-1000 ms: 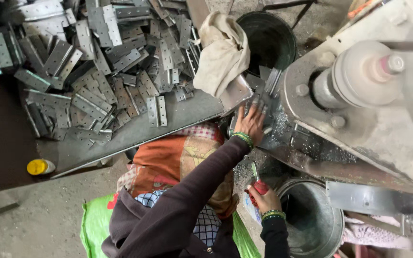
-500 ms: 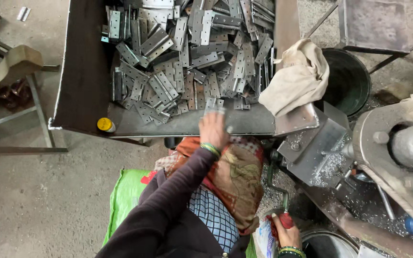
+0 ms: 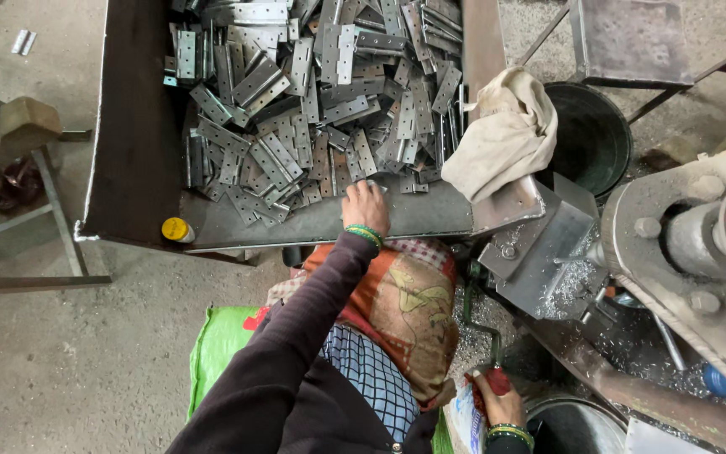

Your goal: The person repeatedly picks metal brackets from a bin, places them into a punching machine, and operates the machine with a lever to process each piece. The person then removes the processed bracket and returns it to the bin, continuing the cycle.

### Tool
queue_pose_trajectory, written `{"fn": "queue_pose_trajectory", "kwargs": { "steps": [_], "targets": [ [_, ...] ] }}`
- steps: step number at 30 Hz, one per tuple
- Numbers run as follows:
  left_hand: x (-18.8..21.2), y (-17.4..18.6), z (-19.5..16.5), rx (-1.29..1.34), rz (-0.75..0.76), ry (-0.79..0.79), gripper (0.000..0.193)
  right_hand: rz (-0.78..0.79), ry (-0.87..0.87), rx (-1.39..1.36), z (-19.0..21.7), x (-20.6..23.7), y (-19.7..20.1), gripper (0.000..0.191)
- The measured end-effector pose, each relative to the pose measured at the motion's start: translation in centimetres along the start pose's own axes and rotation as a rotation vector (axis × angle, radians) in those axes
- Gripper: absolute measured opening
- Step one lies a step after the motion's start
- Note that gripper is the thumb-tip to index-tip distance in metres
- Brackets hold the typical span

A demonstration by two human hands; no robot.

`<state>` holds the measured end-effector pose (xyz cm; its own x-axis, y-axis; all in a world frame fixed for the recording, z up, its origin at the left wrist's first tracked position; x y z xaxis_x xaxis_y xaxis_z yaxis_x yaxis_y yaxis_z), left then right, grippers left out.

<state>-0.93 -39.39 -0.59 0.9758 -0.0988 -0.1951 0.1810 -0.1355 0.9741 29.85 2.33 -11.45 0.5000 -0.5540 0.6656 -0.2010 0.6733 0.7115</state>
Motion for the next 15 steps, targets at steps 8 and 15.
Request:
{"fn": "queue_pose_trajectory", "kwargs": {
  "steps": [8, 15],
  "targets": [
    [1.7, -2.1, 7.1, 0.538, 0.171, 0.253, 0.044, 0.055, 0.027, -0.007, 0.1, -0.4, 0.0, 0.059],
    [1.5, -3.3, 8.8, 0.522, 0.212, 0.300, 0.060, 0.030, 0.043, -0.002, 1.1, -1.5, -0.4, 0.061]
  ]
}}
Point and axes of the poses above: each hand's wrist, its own x-axis away from the middle knuckle, its own y-axis out of the back of the hand, z = x × y, the point moved 8 cm from there along -x, towards the middle knuckle, and after that the axes turned 15 degrees about -y, right-handed, at the moved point
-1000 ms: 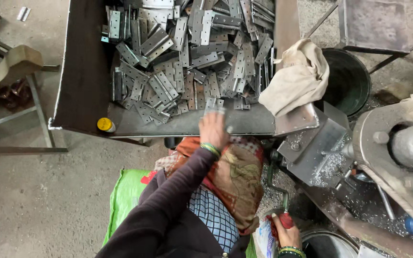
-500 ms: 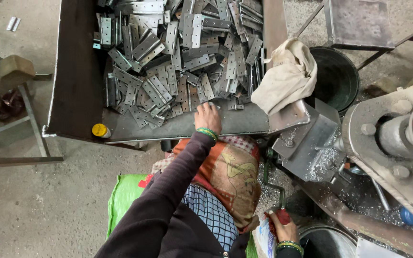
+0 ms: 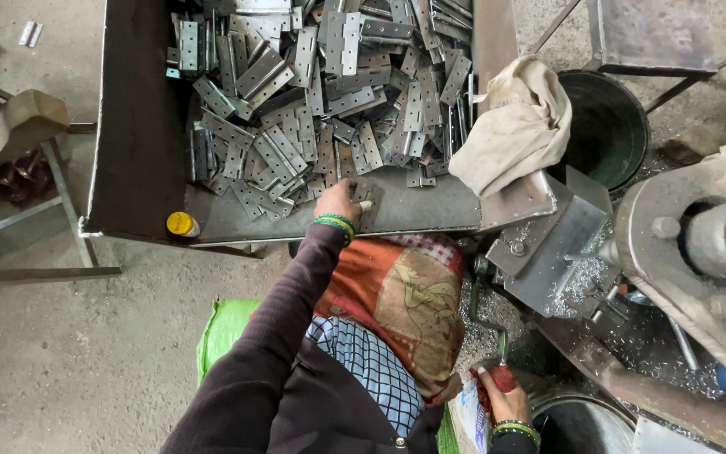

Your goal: The person repeatedly picks metal brackets from a bin, places them into a punching machine, and operates the machine with a lever to process each piece. The person then removes the processed bracket and returns it to the bin, continuing the cycle.

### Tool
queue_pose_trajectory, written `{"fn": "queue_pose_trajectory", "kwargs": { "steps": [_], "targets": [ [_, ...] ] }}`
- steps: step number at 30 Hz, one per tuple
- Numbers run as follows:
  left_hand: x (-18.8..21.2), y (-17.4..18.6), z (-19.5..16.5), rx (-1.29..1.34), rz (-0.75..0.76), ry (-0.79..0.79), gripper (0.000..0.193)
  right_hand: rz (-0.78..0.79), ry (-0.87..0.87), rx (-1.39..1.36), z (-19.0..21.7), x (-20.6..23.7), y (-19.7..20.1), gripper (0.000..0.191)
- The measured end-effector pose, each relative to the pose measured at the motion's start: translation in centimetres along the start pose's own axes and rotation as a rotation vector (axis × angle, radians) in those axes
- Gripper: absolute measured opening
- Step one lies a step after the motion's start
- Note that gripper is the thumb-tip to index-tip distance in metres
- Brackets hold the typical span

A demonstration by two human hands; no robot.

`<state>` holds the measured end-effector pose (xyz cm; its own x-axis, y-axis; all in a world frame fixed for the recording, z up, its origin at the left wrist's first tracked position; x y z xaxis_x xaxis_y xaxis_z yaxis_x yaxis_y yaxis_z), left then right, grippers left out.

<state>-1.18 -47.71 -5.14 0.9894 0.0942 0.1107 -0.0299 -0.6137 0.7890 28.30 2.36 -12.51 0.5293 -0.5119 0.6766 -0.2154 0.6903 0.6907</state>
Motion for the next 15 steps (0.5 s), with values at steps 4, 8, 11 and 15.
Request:
{"fn": "queue_pose_trajectory", "kwargs": {
  "steps": [4, 8, 11, 15],
  "targets": [
    [-2.1, -0.3, -0.5, -0.107, 0.074, -0.042, 0.058, 0.031, -0.090, 0.019, -0.2, -1.1, -0.7, 0.062],
    [-3.4, -0.5, -1.0, -0.134, 0.085, -0.025, 0.051, 0.041, -0.082, 0.008, 0.0, -1.9, -1.1, 0.059],
    [-3.0, -0.6, -1.6, -0.157, 0.081, -0.027, 0.048, 0.017, -0.076, 0.005, -0.5, -2.1, -1.0, 0.057],
    [-1.4, 0.7, -2.9, -0.140, 0.041, -0.052, 0.047, 0.002, -0.013, -0.053, -1.2, -1.9, -0.5, 0.050]
  ]
}}
Point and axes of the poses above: each hand's wrist, its own x-axis away from the middle knuckle, its own y-axis out of the back of the hand, z = x × y, the point moved 8 cm from there along -x, towards the middle knuckle, and after that the axes turned 15 degrees about -y, right-handed, at the moved point
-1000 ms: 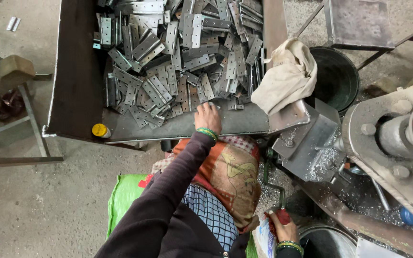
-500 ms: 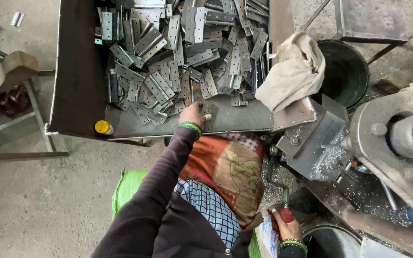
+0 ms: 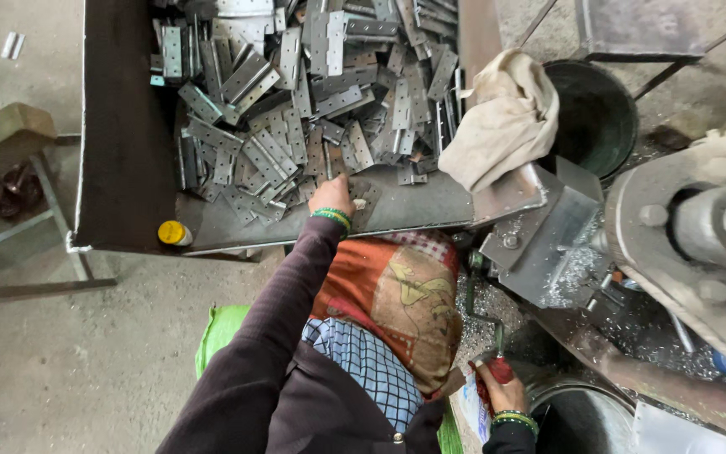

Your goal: The person repeatedly picks metal brackets from a bin, places them into a punching machine, and operates the machine with a lever to process each piece. The person then removes the processed bracket and returns it to the bin, continuing the cycle.

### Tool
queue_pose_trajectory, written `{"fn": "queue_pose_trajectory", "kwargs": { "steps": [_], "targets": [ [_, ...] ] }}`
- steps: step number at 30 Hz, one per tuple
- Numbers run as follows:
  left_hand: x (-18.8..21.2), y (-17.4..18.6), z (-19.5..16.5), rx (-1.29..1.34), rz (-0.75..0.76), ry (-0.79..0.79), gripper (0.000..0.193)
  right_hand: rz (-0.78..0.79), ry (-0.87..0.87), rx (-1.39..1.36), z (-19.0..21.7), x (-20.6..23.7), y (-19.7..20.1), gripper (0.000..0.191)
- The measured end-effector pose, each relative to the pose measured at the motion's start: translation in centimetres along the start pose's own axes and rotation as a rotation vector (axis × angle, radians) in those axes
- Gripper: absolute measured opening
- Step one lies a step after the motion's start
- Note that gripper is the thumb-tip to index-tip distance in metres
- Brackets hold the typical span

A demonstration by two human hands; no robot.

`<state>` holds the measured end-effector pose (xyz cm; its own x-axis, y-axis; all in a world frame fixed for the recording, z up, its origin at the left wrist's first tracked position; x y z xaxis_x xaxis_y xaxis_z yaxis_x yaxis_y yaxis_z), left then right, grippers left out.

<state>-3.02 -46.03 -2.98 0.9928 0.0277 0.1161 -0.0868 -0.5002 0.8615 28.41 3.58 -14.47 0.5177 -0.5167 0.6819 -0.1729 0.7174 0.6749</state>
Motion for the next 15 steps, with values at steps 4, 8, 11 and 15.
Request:
{"fn": "queue_pose_trajectory", "kwargs": {
  "steps": [4, 8, 11, 15],
  "targets": [
    [2.7, 1.5, -5.0, 0.100, -0.078, -0.159, 0.040, 0.052, 0.002, -0.114, -1.1, 0.1, 0.8, 0.045],
    [6.8, 3.0, -15.8, 0.282, -0.229, -0.598, 0.030, 0.141, -0.013, -0.162, -1.9, 0.0, 1.8, 0.051],
    [9.3, 0.6, -25.1, 0.375, -0.092, -0.831, 0.018, 0.081, -0.171, -0.144, -3.6, -0.1, 3.3, 0.051],
    [11.8, -4.2, -34.4, 0.296, -0.008, -1.223, 0.032, -0.223, 0.276, -0.213, -0.6, 1.9, 7.0, 0.061]
  ]
}}
Point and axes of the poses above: each hand's wrist, its own x-axis away from the middle knuckle, its own y-axis out of the back of the hand, z = x × y, the point moved 8 cm from there along -x, towards the middle knuckle, and after that the axes turned 15 degrees about -y, right-handed, at the moved point
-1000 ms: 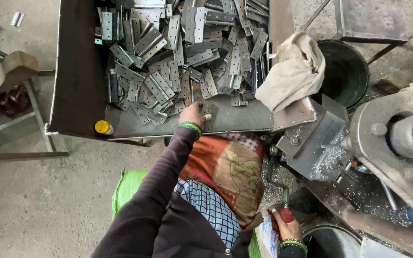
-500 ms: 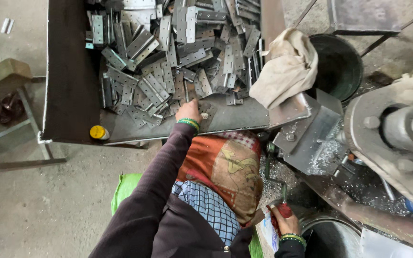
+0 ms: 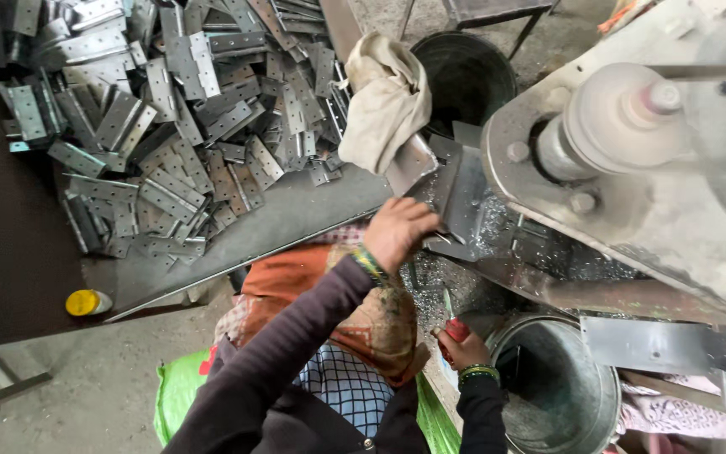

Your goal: The person repeatedly picks metal brackets from a bin, places them into a punching machine, and operates the machine with a lever to process each piece. The person then removes the processed bracket and returns it to the bin, continuing the cycle.

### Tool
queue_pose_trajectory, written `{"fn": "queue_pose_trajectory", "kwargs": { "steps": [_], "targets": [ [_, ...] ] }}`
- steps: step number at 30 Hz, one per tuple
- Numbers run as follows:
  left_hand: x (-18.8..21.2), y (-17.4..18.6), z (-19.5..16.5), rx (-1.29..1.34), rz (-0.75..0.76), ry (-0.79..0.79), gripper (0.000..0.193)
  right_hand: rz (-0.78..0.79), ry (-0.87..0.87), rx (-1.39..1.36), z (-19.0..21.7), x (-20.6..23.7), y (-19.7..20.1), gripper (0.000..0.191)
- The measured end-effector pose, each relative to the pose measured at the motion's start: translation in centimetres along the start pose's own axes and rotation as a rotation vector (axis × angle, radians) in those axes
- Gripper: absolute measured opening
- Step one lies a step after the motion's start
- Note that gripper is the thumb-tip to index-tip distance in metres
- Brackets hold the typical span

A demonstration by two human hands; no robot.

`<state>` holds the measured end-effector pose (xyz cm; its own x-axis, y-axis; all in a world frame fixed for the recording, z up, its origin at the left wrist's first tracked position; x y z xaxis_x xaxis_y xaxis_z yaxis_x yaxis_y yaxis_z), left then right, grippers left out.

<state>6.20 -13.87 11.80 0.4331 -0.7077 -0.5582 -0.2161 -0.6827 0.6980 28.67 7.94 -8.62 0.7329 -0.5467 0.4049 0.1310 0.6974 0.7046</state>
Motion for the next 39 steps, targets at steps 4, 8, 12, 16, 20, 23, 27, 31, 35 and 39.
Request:
{"fn": "queue_pose_trajectory", "kwargs": {
  "steps": [4, 8, 12, 16, 20, 23, 27, 31, 35, 39],
  "targets": [
    [-1.2, -7.1, 0.8, -0.134, 0.231, -0.110, 0.036, 0.164, -0.412, 0.146, -2.5, 0.6, -0.7, 0.064],
    [0.5, -11.5, 2.6, -0.149, 0.449, 0.023, 0.058, 0.106, -0.340, 0.166, -0.6, 0.7, 0.2, 0.063],
    [0.3, -11.7, 1.9, -0.141, 0.336, 0.183, 0.048, 0.252, -0.558, 0.097, -0.7, 0.8, 0.0, 0.062],
    [-1.9, -10.9, 1.2, -0.177, 0.201, 0.272, 0.057, 0.342, -0.418, 0.021, 1.7, -0.3, 0.3, 0.062],
    [-3.5, -12.3, 3.0, -0.241, 0.318, 0.370, 0.070, 0.089, -0.321, 0.373, 2.8, -1.7, 2.5, 0.062],
    [-3.6, -11.8, 5.2, -0.368, 0.256, 0.397, 0.054, 0.135, -0.339, 0.215, 2.8, -1.8, 1.8, 0.064],
    [-1.8, -11.2, 4.8, -0.302, 0.141, 0.278, 0.047, -0.049, -0.303, 0.223, 3.0, -1.6, 2.0, 0.062],
    [-0.8, -10.4, 4.2, -0.245, 0.138, 0.262, 0.049, 0.110, -0.376, 0.179, 2.0, -0.9, 0.0, 0.054],
    [-0.3, -9.9, 4.1, -0.165, 0.143, 0.297, 0.046, 0.300, -0.411, -0.109, 2.0, -0.2, -1.4, 0.048],
    [1.4, -8.1, 2.5, -0.159, -0.027, 0.200, 0.046, 0.199, -0.320, 0.160, 2.7, 0.1, -0.8, 0.044]
  ]
}}
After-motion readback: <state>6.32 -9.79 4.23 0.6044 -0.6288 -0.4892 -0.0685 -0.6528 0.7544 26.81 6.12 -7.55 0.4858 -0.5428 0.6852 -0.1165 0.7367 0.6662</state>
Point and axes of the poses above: each hand's wrist, its own x-axis away from the middle knuckle, its own y-axis out of the back of the hand, z = x × y, the point moved 8 cm from there along -x, towards the middle knuckle, and after that the axes turned 15 degrees about -y, right-handed, at the moved point
